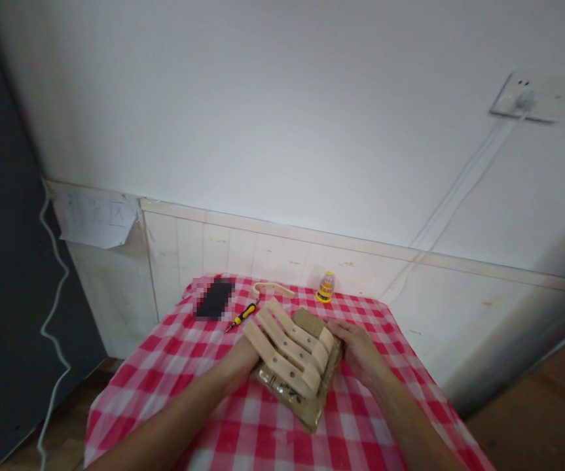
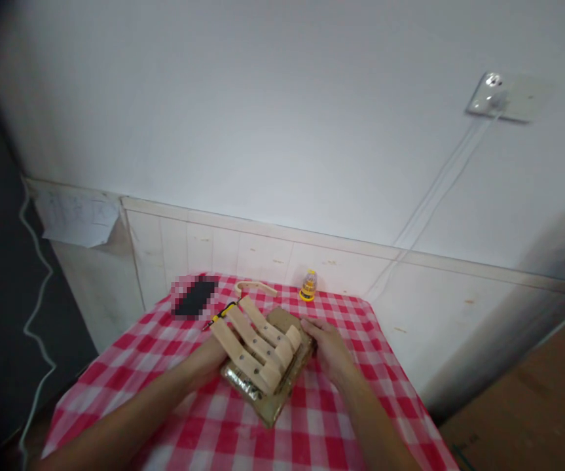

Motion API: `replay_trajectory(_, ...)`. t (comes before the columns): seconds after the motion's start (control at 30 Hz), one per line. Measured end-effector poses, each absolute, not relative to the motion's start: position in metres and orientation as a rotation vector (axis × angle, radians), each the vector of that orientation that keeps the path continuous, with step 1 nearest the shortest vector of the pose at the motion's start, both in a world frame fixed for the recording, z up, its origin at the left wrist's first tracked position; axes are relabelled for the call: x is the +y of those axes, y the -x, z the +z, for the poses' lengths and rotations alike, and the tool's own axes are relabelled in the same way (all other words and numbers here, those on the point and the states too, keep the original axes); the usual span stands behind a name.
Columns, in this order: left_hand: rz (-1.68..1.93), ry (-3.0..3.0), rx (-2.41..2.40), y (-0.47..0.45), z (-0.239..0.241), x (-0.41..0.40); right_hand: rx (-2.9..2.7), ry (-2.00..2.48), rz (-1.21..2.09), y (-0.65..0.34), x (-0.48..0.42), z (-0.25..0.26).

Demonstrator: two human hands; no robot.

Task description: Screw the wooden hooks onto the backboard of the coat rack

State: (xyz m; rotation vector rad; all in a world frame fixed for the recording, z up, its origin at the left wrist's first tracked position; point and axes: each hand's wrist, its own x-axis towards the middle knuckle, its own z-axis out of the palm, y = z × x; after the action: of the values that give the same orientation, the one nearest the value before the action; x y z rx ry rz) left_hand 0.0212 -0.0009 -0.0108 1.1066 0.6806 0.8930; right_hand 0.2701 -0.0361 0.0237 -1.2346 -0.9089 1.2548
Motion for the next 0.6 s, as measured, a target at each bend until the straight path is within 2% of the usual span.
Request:
replay_trajectory(0.17,0.778,-1.716,1.282,0.042,0.007,0.043,-0.875,1.24,1.25,-0.289,-0.04,0.028)
replay_trajectory(0.33,0.653,-2.046,1.814,0.095,0.006,0.069,-0.835,1.233,1.238,-0.293,-0.048,0.015)
replay_trajectory(0.6,0.592,-2.176,1.982,0.101,-0.007,0.068,-0.76,1.223,1.236,-0.294,-0.055,0.001)
